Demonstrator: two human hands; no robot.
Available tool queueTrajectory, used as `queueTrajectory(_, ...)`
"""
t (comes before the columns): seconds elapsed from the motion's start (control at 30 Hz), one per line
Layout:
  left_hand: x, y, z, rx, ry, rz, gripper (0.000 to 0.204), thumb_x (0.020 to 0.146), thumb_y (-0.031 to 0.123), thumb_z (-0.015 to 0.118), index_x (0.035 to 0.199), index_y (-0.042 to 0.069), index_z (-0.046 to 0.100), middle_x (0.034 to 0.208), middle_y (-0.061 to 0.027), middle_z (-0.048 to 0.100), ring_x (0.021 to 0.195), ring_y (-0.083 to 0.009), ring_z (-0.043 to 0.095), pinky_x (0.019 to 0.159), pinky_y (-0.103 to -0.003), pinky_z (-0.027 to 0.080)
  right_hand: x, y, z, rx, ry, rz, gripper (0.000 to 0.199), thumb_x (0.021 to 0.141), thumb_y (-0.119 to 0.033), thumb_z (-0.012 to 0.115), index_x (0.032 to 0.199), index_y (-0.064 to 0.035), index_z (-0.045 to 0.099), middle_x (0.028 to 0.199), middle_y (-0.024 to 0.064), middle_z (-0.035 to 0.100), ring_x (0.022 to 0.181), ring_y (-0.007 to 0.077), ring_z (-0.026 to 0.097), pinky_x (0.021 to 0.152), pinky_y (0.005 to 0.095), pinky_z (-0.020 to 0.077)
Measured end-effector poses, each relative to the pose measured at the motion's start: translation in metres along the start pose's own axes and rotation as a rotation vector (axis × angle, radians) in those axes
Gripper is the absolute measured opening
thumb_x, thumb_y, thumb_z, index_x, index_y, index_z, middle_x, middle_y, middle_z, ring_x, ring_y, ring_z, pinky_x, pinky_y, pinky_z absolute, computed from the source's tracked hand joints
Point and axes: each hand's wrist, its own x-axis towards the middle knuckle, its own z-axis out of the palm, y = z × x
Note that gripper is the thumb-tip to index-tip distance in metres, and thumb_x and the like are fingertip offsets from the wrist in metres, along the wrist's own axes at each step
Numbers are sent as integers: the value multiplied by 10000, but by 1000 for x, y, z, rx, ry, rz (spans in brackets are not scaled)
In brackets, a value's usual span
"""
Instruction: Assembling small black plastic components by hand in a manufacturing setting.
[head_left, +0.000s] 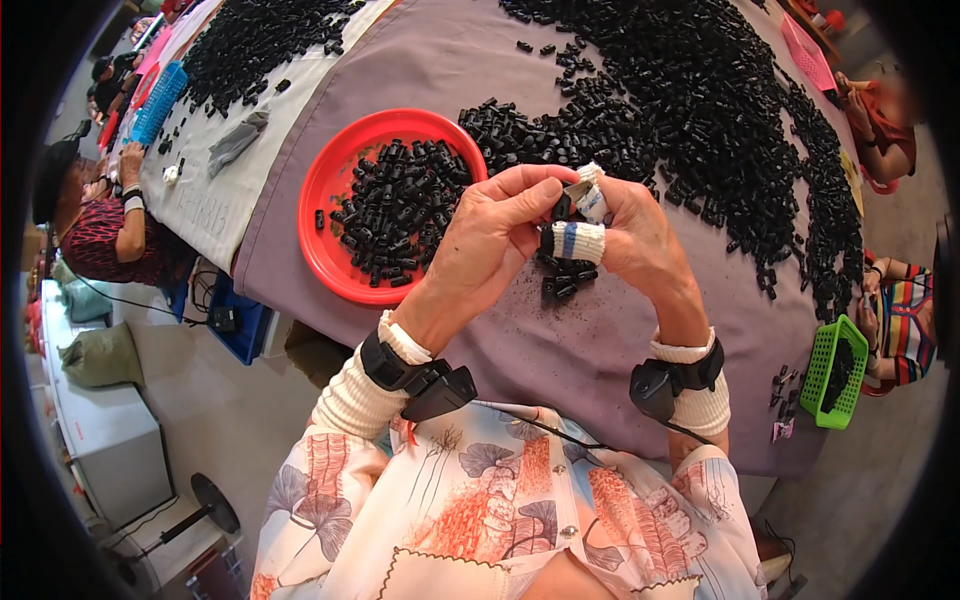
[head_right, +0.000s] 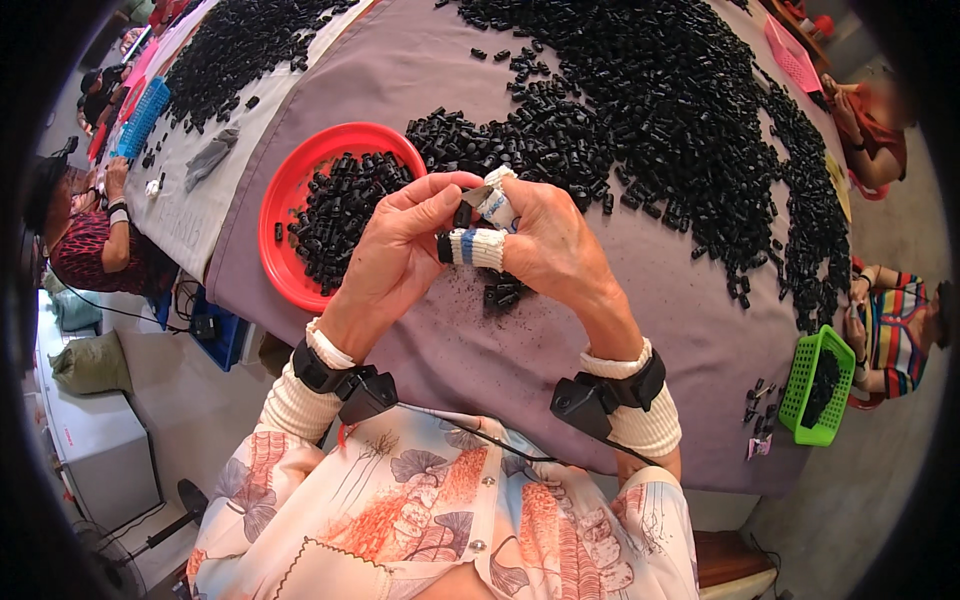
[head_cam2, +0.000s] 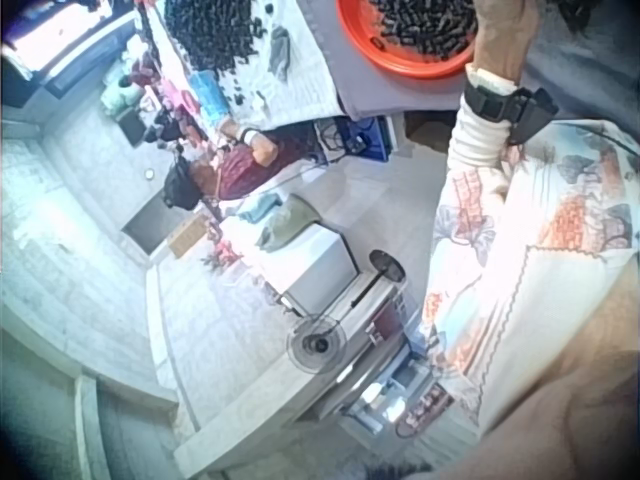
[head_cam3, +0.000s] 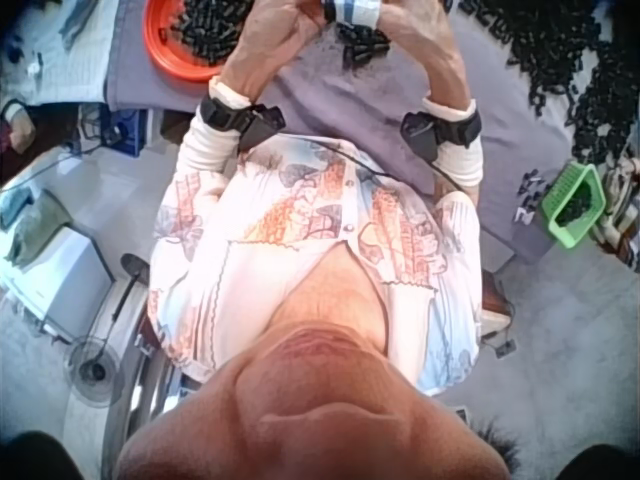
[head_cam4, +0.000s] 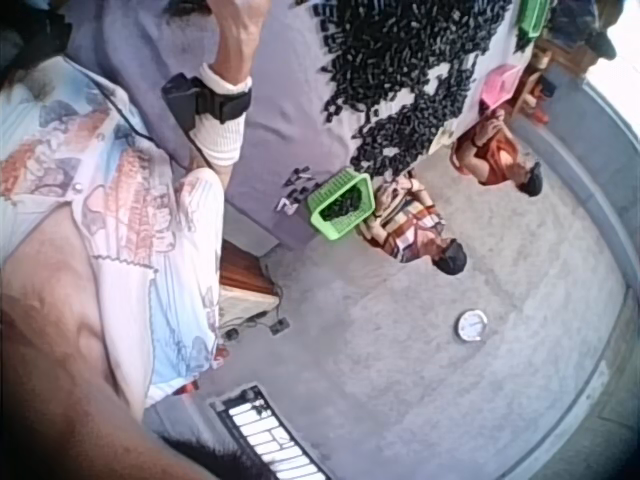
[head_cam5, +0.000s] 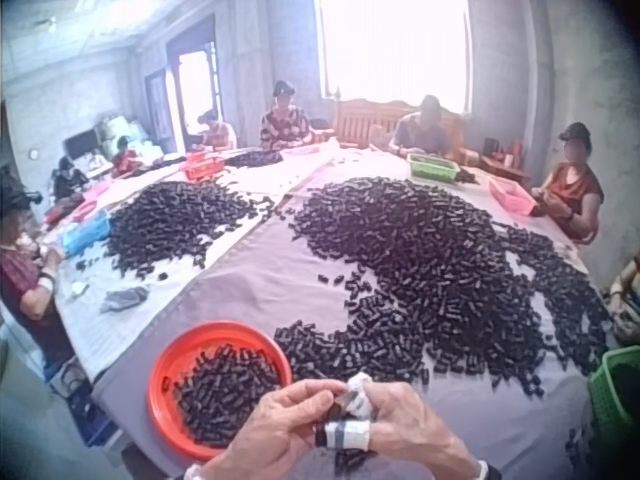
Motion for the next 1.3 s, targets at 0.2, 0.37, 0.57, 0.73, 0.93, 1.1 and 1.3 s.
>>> queueTrajectory(0.2, 0, -1, -1, 11, 5, 11, 189, 889, 98, 543, 1028, -22, 587, 919, -68, 627, 787, -106, 597, 718, -240, 505, 1, 2, 0, -8, -15, -23, 335, 655, -272, 736, 730, 5, 564, 607, 20, 509, 544, 105, 464, 507, 279, 386)
queueTrajectory(0.37, 1, -3, 0, 60, 32, 17, 184, 888, 101, 546, 1018, -22, 589, 911, -66, 627, 787, -104, 598, 716, -236, 505, 0, 5, 0, -1, -18, -57, 311, 677, -255, 722, 726, 7, 562, 596, 14, 507, 534, 104, 460, 497, 280, 381)
queueTrajectory(0.57, 3, -3, 1, 31, 23, 18, 198, 881, 113, 562, 1027, -19, 586, 939, -70, 621, 808, -110, 599, 722, -252, 507, -1, 3, 0, -90, -1, -52, 289, 696, -227, 710, 712, 8, 542, 604, 7, 503, 546, 92, 448, 496, 273, 375)
queueTrajectory(0.73, 1, -5, -1, 26, -16, 31, 211, 857, 99, 594, 1036, -11, 586, 941, -71, 619, 811, -119, 602, 726, -262, 509, -6, -7, 4, 95, 100, 105, 245, 677, -154, 725, 752, -18, 535, 634, -42, 463, 590, 60, 411, 508, 234, 355)
queueTrajectory(0.93, -1, -6, -11, 47, -51, -7, 244, 851, 63, 579, 1082, -15, 573, 978, -79, 622, 870, -123, 602, 784, -273, 498, -10, -7, 6, 60, 110, 69, 231, 674, -130, 739, 764, -39, 546, 640, -59, 467, 597, 41, 412, 518, 218, 359)
queueTrajectory(1.1, -5, -6, -13, 49, -58, -17, 263, 872, 64, 543, 1120, -20, 553, 964, -78, 615, 869, -132, 600, 789, -284, 496, -12, -12, 5, 85, 128, 92, 216, 696, -145, 741, 790, -41, 576, 656, -60, 500, 601, 29, 428, 521, 200, 367)
queueTrajectory(1.3, -11, 2, -19, -67, -102, -3, 288, 887, 65, 523, 1160, -26, 516, 965, -93, 608, 869, -140, 589, 815, -286, 481, -13, -12, 4, 38, 108, 78, 257, 692, -192, 745, 790, -34, 568, 654, -51, 496, 590, 46, 425, 512, 218, 362)
